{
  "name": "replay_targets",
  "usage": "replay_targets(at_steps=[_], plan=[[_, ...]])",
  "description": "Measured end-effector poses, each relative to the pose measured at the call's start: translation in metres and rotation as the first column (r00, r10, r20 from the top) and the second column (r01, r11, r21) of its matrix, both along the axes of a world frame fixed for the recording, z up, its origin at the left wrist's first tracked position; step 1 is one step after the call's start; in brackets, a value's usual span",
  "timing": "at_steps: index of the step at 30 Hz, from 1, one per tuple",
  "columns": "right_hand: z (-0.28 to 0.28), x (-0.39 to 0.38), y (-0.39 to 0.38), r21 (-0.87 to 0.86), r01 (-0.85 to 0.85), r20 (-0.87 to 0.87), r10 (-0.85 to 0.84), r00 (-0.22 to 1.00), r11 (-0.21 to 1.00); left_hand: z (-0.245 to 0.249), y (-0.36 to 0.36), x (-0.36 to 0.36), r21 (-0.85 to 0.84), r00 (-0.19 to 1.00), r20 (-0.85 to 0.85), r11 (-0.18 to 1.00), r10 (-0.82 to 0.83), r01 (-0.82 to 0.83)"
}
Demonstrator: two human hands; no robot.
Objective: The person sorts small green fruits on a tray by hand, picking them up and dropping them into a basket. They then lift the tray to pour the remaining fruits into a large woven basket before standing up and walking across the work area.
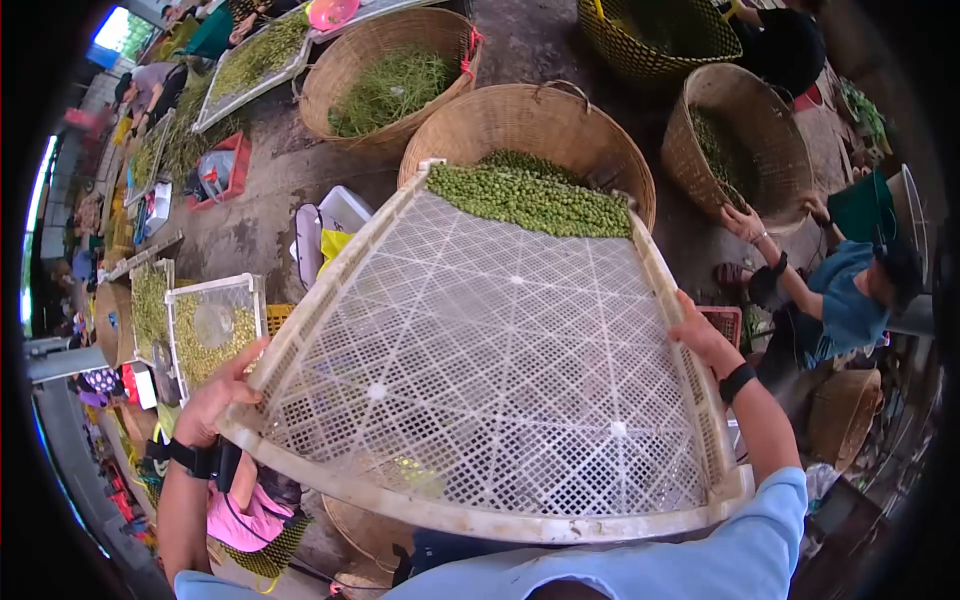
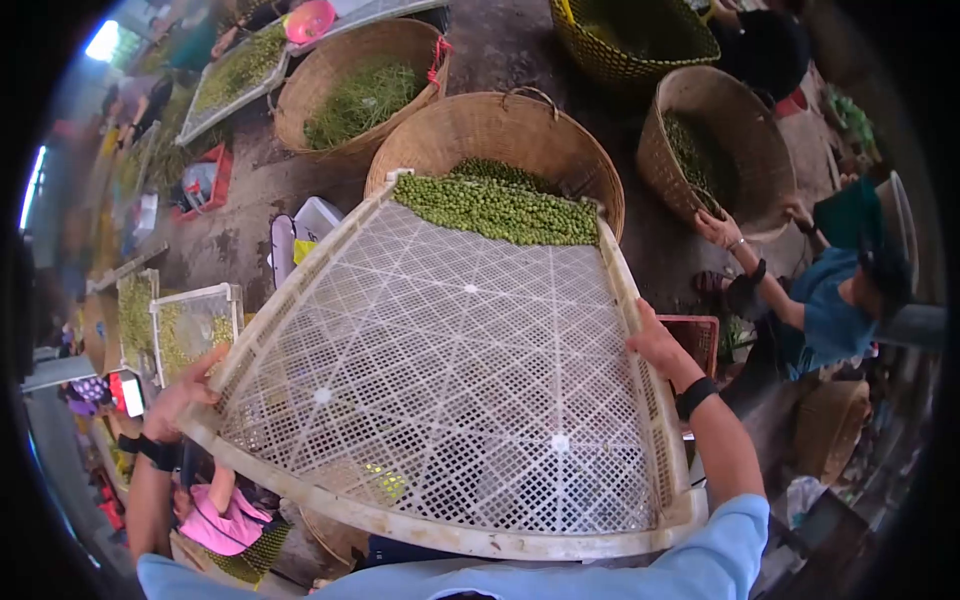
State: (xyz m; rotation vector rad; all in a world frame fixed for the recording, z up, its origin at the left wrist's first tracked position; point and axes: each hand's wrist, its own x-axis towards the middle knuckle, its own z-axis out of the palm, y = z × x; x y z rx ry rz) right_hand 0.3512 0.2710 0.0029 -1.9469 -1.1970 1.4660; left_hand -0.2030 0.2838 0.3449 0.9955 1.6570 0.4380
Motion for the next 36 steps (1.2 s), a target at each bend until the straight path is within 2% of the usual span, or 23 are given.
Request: replay_targets(at_steps=[3,4,5,6,8,9,10,11,12,14,17,18,20,21,22,24,26,27,28,30,31,34,36], plan=[[0.013,0.009,0.007,-0.002,0.017,0.034,-0.017,0.999,1.000,0.012,0.000,-0.004,-0.049,0.996,-0.024,0.996,-0.082,0.081],[0.030,0.009,0.017,0.001,-0.076,0.109,0.075,0.991,0.997,0.012,0.002,-0.007,-0.105,0.987,-0.061,0.985,-0.147,0.140],[0.045,0.008,0.024,-0.023,-0.163,0.172,0.164,0.971,0.986,0.013,0.008,-0.011,0.021,0.984,-0.047,0.984,-0.174,0.175],[0.070,0.008,0.034,-0.065,-0.158,0.198,0.167,0.966,0.985,0.013,0.017,-0.022,0.063,0.994,0.013,0.992,-0.111,0.110],[0.091,0.020,0.033,0.062,-0.213,0.104,0.206,0.973,0.975,0.035,0.025,0.017,-0.078,0.921,0.374,0.993,0.114,-0.091],[0.061,0.014,0.031,0.057,-0.154,0.143,0.145,0.979,0.986,0.039,0.037,0.007,-0.092,0.917,0.383,0.992,0.115,-0.087],[0.026,0.011,0.013,0.067,-0.089,0.178,0.076,0.981,0.994,0.039,0.043,0.002,-0.081,0.983,0.167,0.992,-0.078,0.093],[0.028,0.005,0.001,0.009,-0.042,0.049,0.042,0.998,0.999,0.036,0.046,0.001,-0.095,0.962,-0.061,0.961,-0.267,0.261],[0.008,0.006,-0.005,0.033,-0.071,0.073,0.068,0.995,0.997,0.030,0.045,-0.003,-0.069,0.963,-0.063,0.964,-0.260,0.256],[0.044,0.002,0.007,-0.070,-0.071,0.037,0.073,0.997,0.995,0.022,0.035,-0.016,-0.043,0.991,0.001,0.990,-0.136,0.136],[0.041,0.023,0.040,-0.061,-0.289,0.367,0.291,0.884,0.955,0.033,0.037,-0.029,0.015,0.997,0.025,0.997,-0.076,0.076],[0.076,0.027,0.050,-0.101,-0.173,0.113,0.184,0.977,0.980,0.043,0.042,-0.021,0.039,0.996,0.056,0.997,-0.073,0.071],[0.096,0.036,0.052,-0.218,-0.111,-0.104,0.090,0.991,0.970,0.055,0.045,0.001,0.064,0.995,0.099,0.998,-0.023,0.016],[0.081,0.032,0.042,-0.167,-0.130,0.026,0.137,0.990,0.977,0.062,0.044,0.000,-0.001,0.971,-0.129,0.979,-0.203,0.204],[0.055,0.023,0.021,-0.106,-0.149,0.151,0.164,0.975,0.983,0.068,0.043,0.000,-0.103,0.857,-0.344,0.922,-0.384,0.372],[0.046,0.020,0.017,-0.063,-0.180,0.129,0.187,0.974,0.982,0.056,0.034,0.004,-0.047,0.877,-0.276,0.917,-0.394,0.397],[0.071,0.014,0.014,-0.183,-0.105,0.010,0.108,0.994,0.978,0.044,0.023,0.003,0.091,0.913,-0.233,0.927,-0.336,0.364],[0.064,0.018,0.016,-0.170,-0.099,0.016,0.103,0.995,0.980,0.039,0.021,0.007,0.174,0.927,-0.307,0.945,-0.217,0.279],[0.059,0.023,0.018,-0.162,-0.099,0.013,0.102,0.995,0.982,0.032,0.021,0.001,0.181,0.925,-0.312,0.943,-0.215,0.280],[0.050,0.024,0.022,-0.159,-0.123,0.100,0.140,0.985,0.979,0.025,0.028,-0.017,-0.049,0.997,-0.011,0.996,-0.074,0.073],[0.056,0.023,0.022,-0.189,-0.082,0.016,0.086,0.996,0.979,0.027,0.024,0.026,-0.067,0.982,0.138,0.991,0.127,-0.119],[0.051,0.024,0.022,-0.191,-0.045,-0.014,0.043,0.999,0.981,0.006,0.029,0.037,-0.139,0.971,0.234,0.990,0.056,-0.024],[0.060,0.020,0.028,-0.272,-0.032,-0.002,0.033,0.999,0.962,-0.023,0.034,-0.001,-0.137,0.985,0.173,0.990,-0.015,0.040]])
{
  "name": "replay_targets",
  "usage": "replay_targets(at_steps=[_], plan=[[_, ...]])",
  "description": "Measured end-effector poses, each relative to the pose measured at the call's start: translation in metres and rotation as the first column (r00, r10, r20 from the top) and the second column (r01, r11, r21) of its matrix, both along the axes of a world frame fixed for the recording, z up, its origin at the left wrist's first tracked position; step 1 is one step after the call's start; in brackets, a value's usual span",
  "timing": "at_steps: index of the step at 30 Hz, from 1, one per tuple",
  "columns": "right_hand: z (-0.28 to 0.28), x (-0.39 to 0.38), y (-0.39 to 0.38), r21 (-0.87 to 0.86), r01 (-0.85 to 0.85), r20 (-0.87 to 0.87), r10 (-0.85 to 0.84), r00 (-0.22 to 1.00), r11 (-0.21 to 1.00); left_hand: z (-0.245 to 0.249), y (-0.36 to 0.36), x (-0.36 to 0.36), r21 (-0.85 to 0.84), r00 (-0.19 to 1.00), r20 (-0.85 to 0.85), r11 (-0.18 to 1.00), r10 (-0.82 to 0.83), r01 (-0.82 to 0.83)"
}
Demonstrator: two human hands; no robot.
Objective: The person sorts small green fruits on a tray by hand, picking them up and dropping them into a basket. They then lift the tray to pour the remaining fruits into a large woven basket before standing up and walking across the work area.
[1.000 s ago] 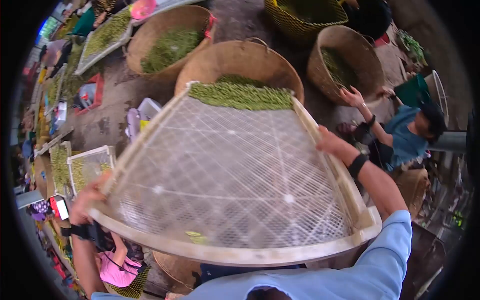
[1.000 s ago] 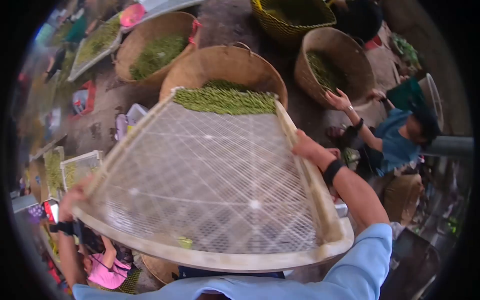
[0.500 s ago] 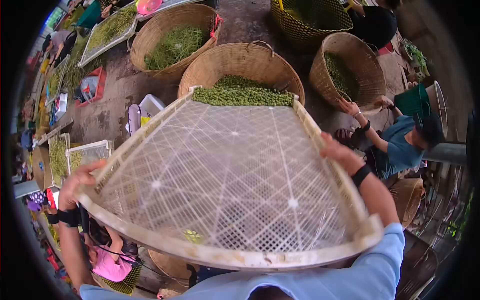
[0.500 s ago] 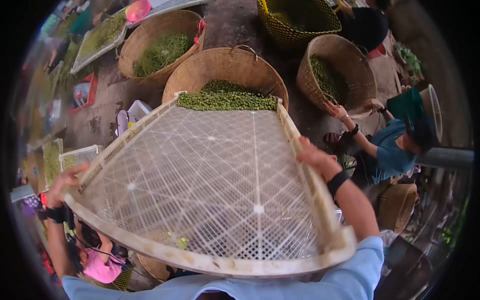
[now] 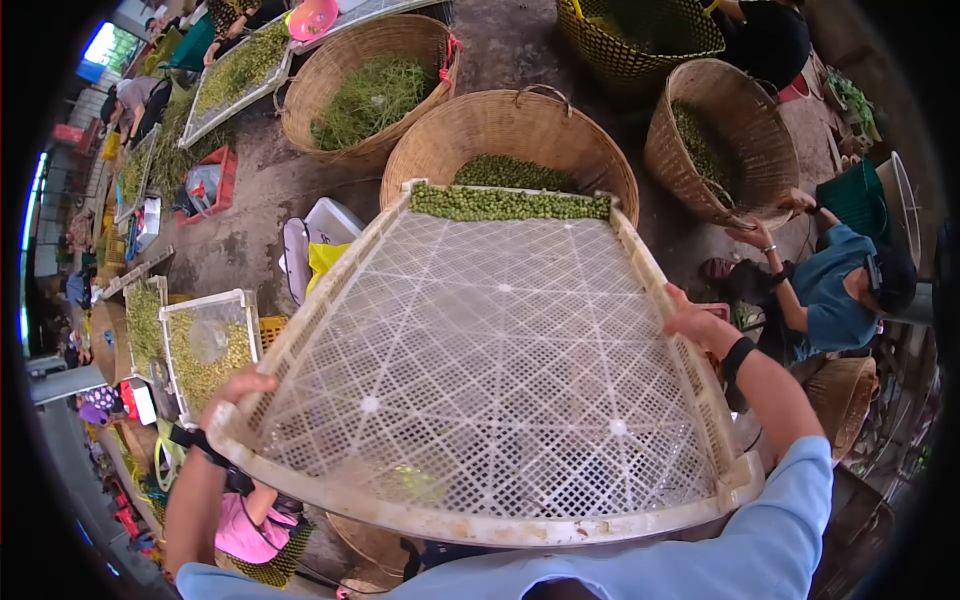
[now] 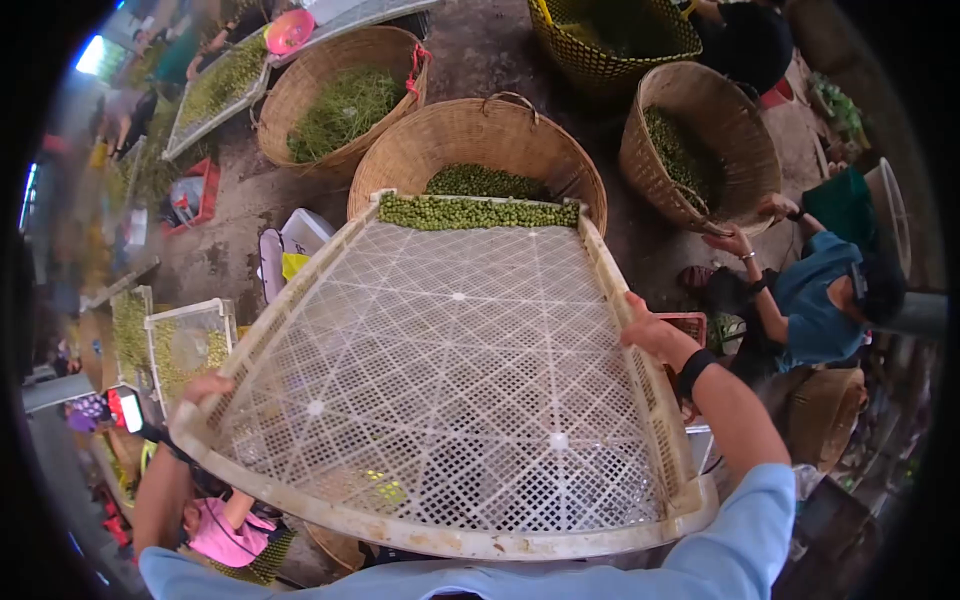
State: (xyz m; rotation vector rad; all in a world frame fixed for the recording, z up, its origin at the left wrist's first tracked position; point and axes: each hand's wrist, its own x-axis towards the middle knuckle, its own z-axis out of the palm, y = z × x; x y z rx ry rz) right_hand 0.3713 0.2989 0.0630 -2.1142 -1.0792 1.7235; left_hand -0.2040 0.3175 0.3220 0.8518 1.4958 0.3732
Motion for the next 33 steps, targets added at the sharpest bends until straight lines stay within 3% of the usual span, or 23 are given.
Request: replay_targets(at_steps=[2,4,5,7,8,10,12,13,14,15,16,17,18,19,20,22,24,26,27,29,30,32,33], plan=[[0.005,-0.009,0.003,-0.076,0.004,0.020,-0.002,1.000,0.997,-0.002,0.007,-0.021,0.007,0.996,-0.057,0.998,-0.068,0.069],[0.003,-0.011,-0.005,0.032,0.124,-0.039,-0.123,0.992,0.992,0.001,0.006,-0.014,0.011,0.980,-0.153,0.992,-0.125,0.129],[-0.014,-0.008,-0.012,0.040,0.117,-0.030,-0.116,0.993,0.992,0.007,0.001,-0.001,0.028,0.995,-0.097,0.999,-0.027,0.030],[-0.053,0.003,-0.022,0.231,0.082,-0.042,-0.074,0.996,0.969,0.015,0.005,0.008,-0.023,0.999,-0.048,1.000,-0.001,0.000],[-0.050,0.005,-0.021,0.230,0.063,-0.037,-0.056,0.998,0.971,0.020,0.007,0.008,-0.078,1.000,-0.021,0.997,0.013,-0.015],[-0.035,0.001,-0.020,0.251,0.008,0.029,-0.016,0.999,0.968,0.032,0.000,0.024,-0.032,0.999,-0.036,0.999,0.038,-0.039],[-0.011,-0.003,-0.027,0.217,0.156,-0.169,-0.120,0.978,0.964,0.055,-0.005,0.050,0.016,0.991,-0.015,0.991,0.130,-0.130],[-0.017,0.007,-0.048,0.304,0.087,-0.119,-0.053,0.992,0.949,0.059,-0.022,0.040,0.150,0.994,-0.026,0.983,0.108,-0.103],[-0.028,0.014,-0.069,0.411,0.018,-0.062,0.008,0.998,0.911,0.068,-0.037,0.041,0.187,0.996,0.016,0.979,-0.083,0.078],[-0.025,0.002,-0.072,0.420,0.011,-0.074,0.022,0.997,0.907,0.074,-0.043,0.031,0.197,0.986,-0.147,0.974,-0.081,0.109],[-0.016,-0.008,-0.079,0.309,0.108,-0.191,-0.049,0.980,0.945,0.081,-0.051,0.025,0.179,0.949,-0.306,0.975,-0.072,0.131],[-0.011,-0.010,-0.083,0.210,0.200,-0.296,-0.133,0.946,0.957,0.074,-0.066,0.023,0.360,0.958,-0.270,0.913,-0.094,0.191],[-0.011,-0.009,-0.080,0.251,0.208,-0.315,-0.123,0.941,0.945,0.068,-0.074,0.024,0.551,0.959,-0.248,0.795,-0.136,0.255],[-0.012,-0.004,-0.074,0.237,0.137,-0.223,-0.083,0.971,0.962,0.082,-0.072,0.069,0.287,0.984,-0.125,0.954,0.124,-0.084],[-0.011,-0.002,-0.072,0.199,0.060,-0.120,-0.037,0.992,0.978,0.077,-0.070,0.064,0.311,0.984,-0.122,0.947,0.128,-0.084],[0.002,-0.013,-0.067,0.161,0.099,-0.144,-0.076,0.987,0.982,0.073,-0.053,0.052,0.082,0.983,0.048,0.980,0.178,-0.181],[-0.011,-0.007,-0.065,0.166,0.070,-0.108,-0.052,0.993,0.984,0.082,-0.059,0.066,0.079,0.993,-0.043,0.991,0.110,-0.106],[-0.016,-0.009,-0.065,0.183,0.087,-0.100,-0.070,0.993,0.979,0.084,-0.066,0.075,0.330,0.993,-0.112,0.941,-0.039,0.074],[-0.018,-0.010,-0.066,0.241,0.065,-0.075,-0.048,0.996,0.968,0.078,-0.062,0.063,0.328,0.993,-0.104,0.941,-0.056,0.087],[-0.008,-0.012,-0.072,0.310,0.024,-0.018,-0.019,1.000,0.950,0.055,-0.050,0.031,0.190,0.995,-0.099,0.980,-0.033,0.052],[-0.007,-0.003,-0.072,0.291,0.039,-0.007,-0.039,0.999,0.956,0.063,-0.051,0.048,0.179,0.998,-0.063,0.983,-0.023,0.034],[-0.019,0.000,-0.077,0.357,0.136,-0.219,-0.059,0.974,0.924,0.083,-0.056,0.074,0.255,0.992,-0.027,0.960,0.126,-0.115],[-0.020,-0.009,-0.083,0.318,0.152,-0.227,-0.081,0.971,0.936,0.095,-0.053,0.069,0.179,0.987,-0.136,0.982,0.082,-0.057]])
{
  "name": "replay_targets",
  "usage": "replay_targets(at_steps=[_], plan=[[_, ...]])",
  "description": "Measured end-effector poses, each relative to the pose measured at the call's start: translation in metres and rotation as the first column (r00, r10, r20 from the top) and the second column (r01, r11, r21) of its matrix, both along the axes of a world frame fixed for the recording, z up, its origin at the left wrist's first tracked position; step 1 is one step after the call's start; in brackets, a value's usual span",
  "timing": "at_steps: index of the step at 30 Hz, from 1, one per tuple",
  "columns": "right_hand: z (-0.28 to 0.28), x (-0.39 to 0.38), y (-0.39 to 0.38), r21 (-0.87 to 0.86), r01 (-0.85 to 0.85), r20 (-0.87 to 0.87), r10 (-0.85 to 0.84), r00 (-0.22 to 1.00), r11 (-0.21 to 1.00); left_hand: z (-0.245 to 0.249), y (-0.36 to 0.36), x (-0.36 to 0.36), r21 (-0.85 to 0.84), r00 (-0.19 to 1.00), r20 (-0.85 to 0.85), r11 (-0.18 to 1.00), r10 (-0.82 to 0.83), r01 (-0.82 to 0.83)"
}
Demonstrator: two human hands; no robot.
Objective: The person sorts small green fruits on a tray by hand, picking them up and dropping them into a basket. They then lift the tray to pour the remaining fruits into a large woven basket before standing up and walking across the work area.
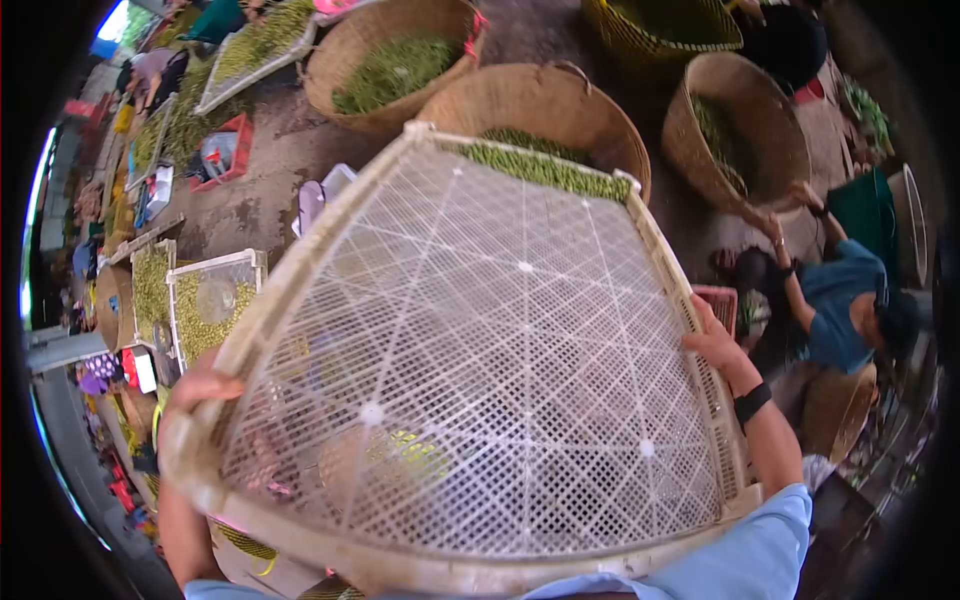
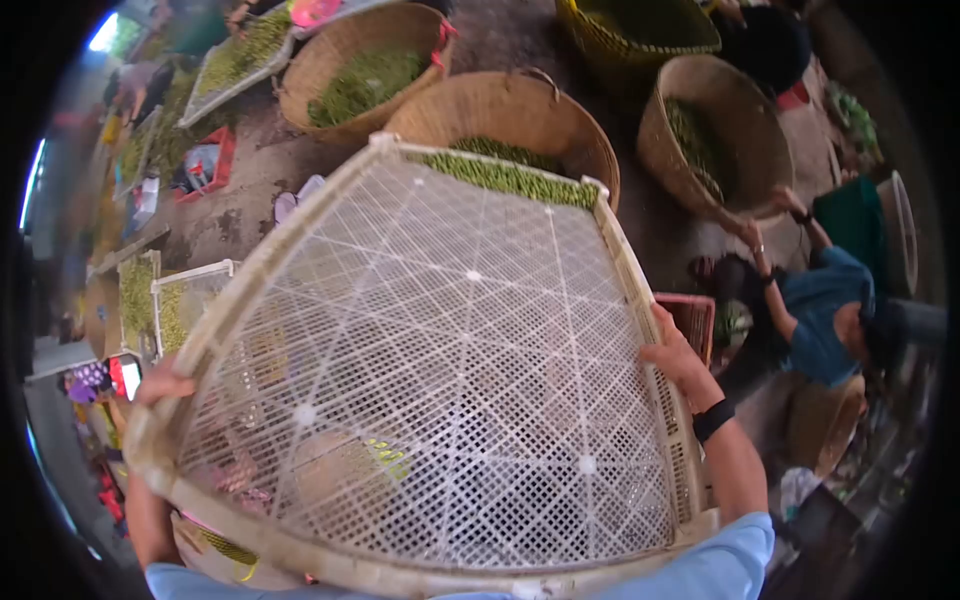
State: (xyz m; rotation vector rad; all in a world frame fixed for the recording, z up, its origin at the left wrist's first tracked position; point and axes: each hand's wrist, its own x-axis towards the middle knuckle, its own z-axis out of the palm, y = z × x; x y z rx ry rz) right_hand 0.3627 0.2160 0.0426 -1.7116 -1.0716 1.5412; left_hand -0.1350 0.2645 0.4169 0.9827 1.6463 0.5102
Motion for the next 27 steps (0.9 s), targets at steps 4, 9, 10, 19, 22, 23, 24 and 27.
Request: replay_targets(at_steps=[4,9,10,19,22,23,24,27], plan=[[0.007,-0.021,0.001,-0.087,-0.089,-0.005,0.089,0.996,0.992,-0.008,0.006,-0.053,-0.039,0.987,-0.124,0.995,-0.098,0.094],[-0.018,-0.047,0.006,-0.086,-0.088,-0.097,0.080,0.992,0.992,0.017,-0.006,-0.006,0.002,0.999,-0.029,1.000,-0.031,0.031],[-0.029,-0.048,0.008,-0.039,-0.060,-0.084,0.057,0.995,0.997,0.015,0.000,-0.020,0.065,0.998,-0.070,0.998,-0.005,0.010],[0.020,-0.026,-0.006,-0.055,-0.048,-0.102,0.042,0.994,0.997,0.047,-0.031,0.006,0.330,0.951,-0.272,0.914,-0.145,0.234],[-0.039,-0.042,-0.025,0.022,-0.109,0.032,0.108,0.994,0.994,0.022,-0.057,0.006,0.361,0.896,-0.302,0.909,0.324,-0.207],[-0.048,-0.044,-0.018,0.078,-0.117,0.089,0.110,0.990,0.990,0.022,-0.049,0.013,0.224,0.932,-0.282,0.960,0.228,-0.167],[-0.028,-0.053,-0.001,0.103,-0.115,0.103,0.104,0.989,0.988,0.037,-0.046,0.012,0.183,0.960,-0.225,0.975,0.168,-0.128],[-0.014,-0.058,-0.005,-0.040,-0.095,-0.148,0.089,0.985,0.995,0.050,-0.057,0.038,0.088,0.994,-0.026,0.990,0.110,-0.107]])
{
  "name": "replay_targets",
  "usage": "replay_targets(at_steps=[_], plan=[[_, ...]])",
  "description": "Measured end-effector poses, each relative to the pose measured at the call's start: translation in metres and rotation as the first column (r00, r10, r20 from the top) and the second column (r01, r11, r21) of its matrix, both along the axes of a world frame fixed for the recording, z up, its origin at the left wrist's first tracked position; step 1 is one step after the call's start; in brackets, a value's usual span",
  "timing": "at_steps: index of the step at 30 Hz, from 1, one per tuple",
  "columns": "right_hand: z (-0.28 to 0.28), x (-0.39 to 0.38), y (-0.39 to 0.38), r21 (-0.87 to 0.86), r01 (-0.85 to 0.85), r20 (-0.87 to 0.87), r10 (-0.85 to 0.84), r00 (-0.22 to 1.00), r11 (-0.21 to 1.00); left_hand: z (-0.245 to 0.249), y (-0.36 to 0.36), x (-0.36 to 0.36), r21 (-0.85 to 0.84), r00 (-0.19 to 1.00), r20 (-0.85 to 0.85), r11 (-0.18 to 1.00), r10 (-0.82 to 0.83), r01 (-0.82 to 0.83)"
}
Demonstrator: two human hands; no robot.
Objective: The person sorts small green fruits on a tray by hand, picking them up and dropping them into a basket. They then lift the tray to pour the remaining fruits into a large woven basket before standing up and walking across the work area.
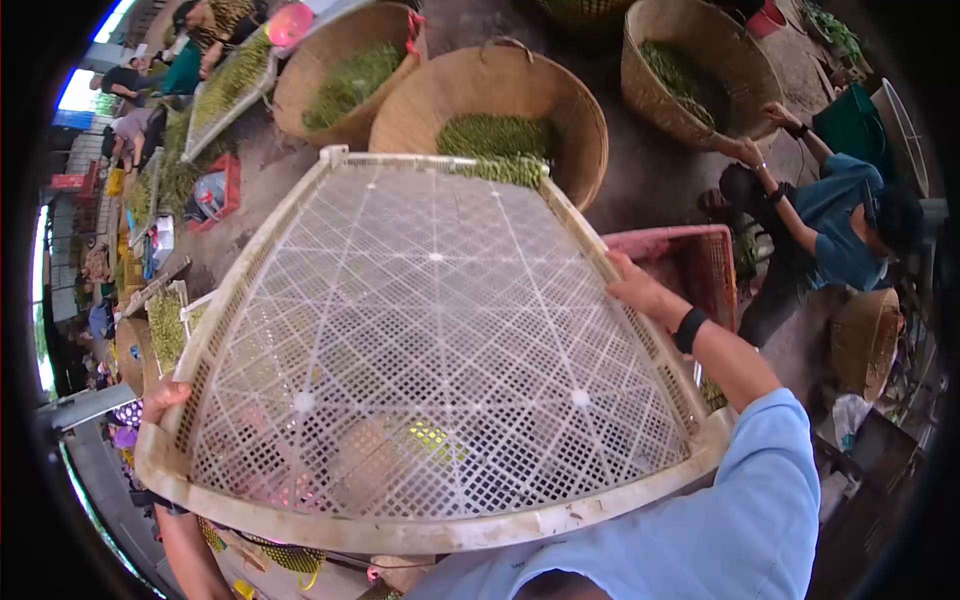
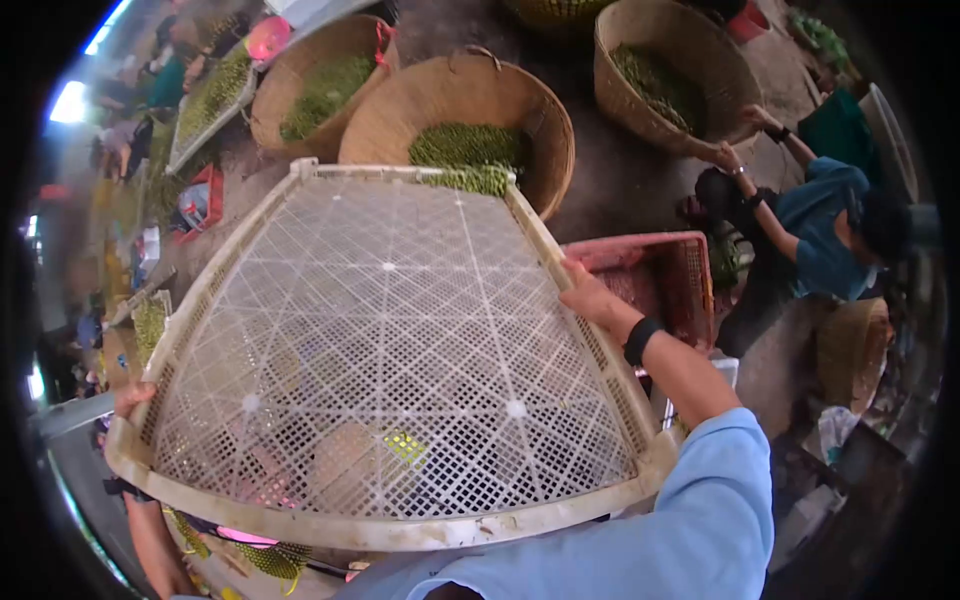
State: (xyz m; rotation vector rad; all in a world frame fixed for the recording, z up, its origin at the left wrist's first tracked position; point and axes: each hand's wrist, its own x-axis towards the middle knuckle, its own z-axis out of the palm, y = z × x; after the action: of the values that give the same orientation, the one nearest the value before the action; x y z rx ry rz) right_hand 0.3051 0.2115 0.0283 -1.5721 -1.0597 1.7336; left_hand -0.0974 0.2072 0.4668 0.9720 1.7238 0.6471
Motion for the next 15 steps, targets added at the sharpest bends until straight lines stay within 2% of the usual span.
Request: replay_targets(at_steps=[1,2,3,4,6,7,8,10,12,13,14,15], plan=[[-0.015,-0.004,0.000,0.059,-0.022,0.077,0.017,0.997,0.998,-0.005,-0.005,-0.011,0.055,0.996,-0.023,0.995,0.089,-0.088],[-0.030,-0.007,0.001,0.115,-0.041,0.157,0.023,0.987,0.993,-0.006,-0.014,-0.017,0.175,0.992,-0.073,0.978,-0.105,0.117],[-0.043,-0.010,0.000,0.150,-0.012,0.127,-0.007,0.992,0.989,-0.004,-0.013,-0.022,0.161,0.992,-0.101,0.983,-0.074,0.089],[-0.031,-0.013,0.008,0.162,-0.013,0.126,-0.007,0.992,0.987,0.003,-0.006,-0.033,0.129,0.991,-0.128,0.990,-0.038,0.055],[-0.012,-0.011,0.003,0.192,-0.037,0.106,0.017,0.994,0.981,0.012,-0.016,-0.021,0.190,0.992,-0.073,0.975,-0.103,0.115],[-0.014,-0.006,0.001,0.152,0.068,-0.079,-0.057,0.995,0.986,0.023,-0.021,-0.019,0.174,0.998,-0.046,0.984,-0.040,0.048],[-0.014,0.006,-0.003,0.215,0.062,-0.091,-0.043,0.995,0.975,0.022,-0.036,-0.034,0.425,0.967,-0.251,0.903,0.046,0.067],[0.064,0.023,-0.009,-0.056,0.098,-0.232,-0.108,0.967,0.994,0.021,-0.048,-0.066,0.410,0.946,-0.311,0.911,0.093,0.046],[0.036,0.017,-0.011,0.023,-0.015,0.099,0.012,0.995,1.000,0.023,-0.048,-0.090,0.502,0.903,-0.389,0.864,0.180,0.044],[0.018,0.005,-0.016,0.179,-0.036,0.066,0.024,0.998,0.983,0.030,-0.045,-0.090,0.562,0.876,-0.427,0.825,0.225,0.062],[-0.032,-0.010,-0.023,0.279,-0.025,0.010,0.023,1.000,0.960,0.018,-0.038,-0.075,0.562,0.923,-0.372,0.769,-0.094,0.305],[-0.067,-0.016,-0.019,0.375,-0.022,-0.038,0.039,0.999,0.927,0.021,-0.026,-0.057,0.514,0.946,-0.317,0.825,-0.069,0.233]])
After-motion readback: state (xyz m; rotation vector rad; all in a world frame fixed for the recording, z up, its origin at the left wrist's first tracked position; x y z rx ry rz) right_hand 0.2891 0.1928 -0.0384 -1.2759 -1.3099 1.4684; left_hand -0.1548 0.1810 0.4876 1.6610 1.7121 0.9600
